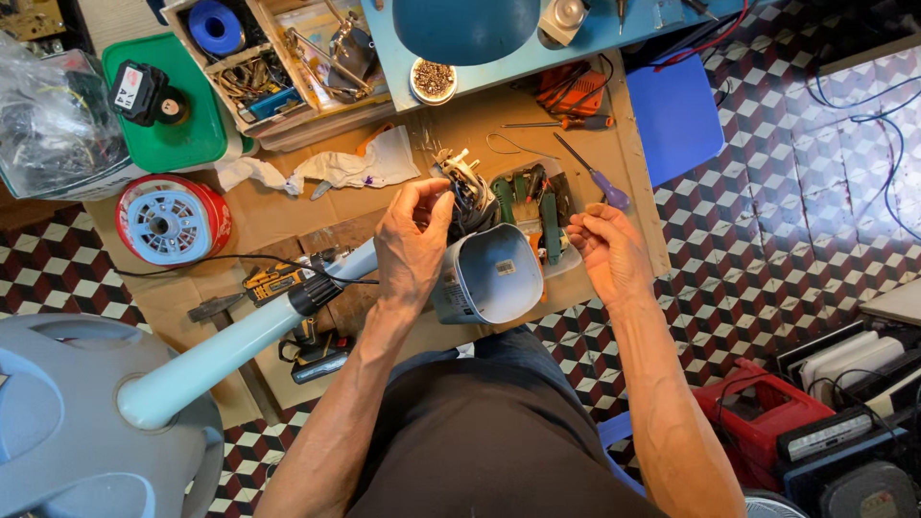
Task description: The person disassembles and reassembles a fan motor housing, handling wires and internal components. They use a screwdriver and a cordless drill to remove and tighten screws, then reconnect wires and secure the housing.
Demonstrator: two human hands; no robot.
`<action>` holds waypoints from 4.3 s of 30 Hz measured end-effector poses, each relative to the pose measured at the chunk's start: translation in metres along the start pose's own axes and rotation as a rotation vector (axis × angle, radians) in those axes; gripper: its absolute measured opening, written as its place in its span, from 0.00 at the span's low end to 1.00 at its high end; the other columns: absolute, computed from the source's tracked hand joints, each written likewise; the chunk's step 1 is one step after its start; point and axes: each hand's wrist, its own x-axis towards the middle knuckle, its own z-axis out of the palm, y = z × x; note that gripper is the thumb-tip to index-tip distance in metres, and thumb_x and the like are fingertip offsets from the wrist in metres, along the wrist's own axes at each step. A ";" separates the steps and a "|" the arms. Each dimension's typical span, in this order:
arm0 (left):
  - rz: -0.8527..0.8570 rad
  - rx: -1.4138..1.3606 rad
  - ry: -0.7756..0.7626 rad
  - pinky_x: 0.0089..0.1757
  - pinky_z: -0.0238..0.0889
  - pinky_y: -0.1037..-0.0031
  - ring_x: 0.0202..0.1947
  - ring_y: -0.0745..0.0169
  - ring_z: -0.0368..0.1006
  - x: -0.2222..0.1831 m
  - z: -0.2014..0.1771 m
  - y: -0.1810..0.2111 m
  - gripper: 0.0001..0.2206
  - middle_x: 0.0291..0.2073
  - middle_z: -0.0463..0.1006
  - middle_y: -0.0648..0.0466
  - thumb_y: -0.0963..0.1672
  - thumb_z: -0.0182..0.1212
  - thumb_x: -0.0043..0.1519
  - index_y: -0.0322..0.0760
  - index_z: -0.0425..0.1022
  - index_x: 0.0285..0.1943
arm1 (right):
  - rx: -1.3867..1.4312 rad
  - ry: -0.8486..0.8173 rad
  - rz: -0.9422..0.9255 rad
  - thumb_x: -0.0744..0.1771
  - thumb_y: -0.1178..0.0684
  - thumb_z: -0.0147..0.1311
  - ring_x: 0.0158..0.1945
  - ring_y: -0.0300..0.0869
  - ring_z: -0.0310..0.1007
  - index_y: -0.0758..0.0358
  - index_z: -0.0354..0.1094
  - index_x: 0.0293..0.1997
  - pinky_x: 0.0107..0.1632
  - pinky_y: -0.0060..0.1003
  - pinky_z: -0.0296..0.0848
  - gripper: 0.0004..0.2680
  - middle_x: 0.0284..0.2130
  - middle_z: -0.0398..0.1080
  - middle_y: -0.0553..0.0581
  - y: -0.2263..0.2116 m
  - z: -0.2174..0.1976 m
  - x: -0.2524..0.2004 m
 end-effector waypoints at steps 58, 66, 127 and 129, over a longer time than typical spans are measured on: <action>-0.681 -0.486 -0.411 0.51 0.69 0.71 0.50 0.61 0.78 -0.015 -0.055 0.013 0.31 0.48 0.84 0.49 0.59 0.42 0.66 0.35 0.76 0.61 | -1.174 -0.683 0.237 0.66 0.45 0.52 0.26 0.42 0.78 0.67 0.73 0.46 0.32 0.37 0.77 0.14 0.29 0.77 0.60 -0.064 0.143 -0.080; -0.245 0.101 -0.051 0.62 0.59 0.66 0.62 0.53 0.71 -0.035 -0.126 0.049 0.40 0.61 0.76 0.44 0.64 0.35 0.67 0.33 0.69 0.71 | -0.648 -0.630 0.421 0.66 0.50 0.53 0.26 0.45 0.78 0.77 0.70 0.41 0.30 0.37 0.82 0.13 0.32 0.75 0.62 -0.041 0.204 -0.065; 0.642 0.428 -0.215 0.36 0.71 0.65 0.38 0.51 0.77 0.045 -0.040 -0.005 0.06 0.39 0.76 0.53 0.42 0.66 0.66 0.38 0.73 0.43 | -0.576 -0.154 -0.334 0.70 0.55 0.55 0.40 0.33 0.74 0.67 0.74 0.50 0.42 0.27 0.73 0.08 0.40 0.76 0.51 0.025 0.132 -0.025; 0.726 0.461 -0.225 0.35 0.70 0.66 0.37 0.52 0.77 0.045 -0.040 0.000 0.06 0.39 0.75 0.52 0.41 0.66 0.66 0.37 0.72 0.44 | -0.540 -0.147 -0.326 0.70 0.55 0.55 0.40 0.33 0.74 0.68 0.74 0.49 0.42 0.27 0.74 0.07 0.40 0.76 0.51 0.027 0.131 -0.025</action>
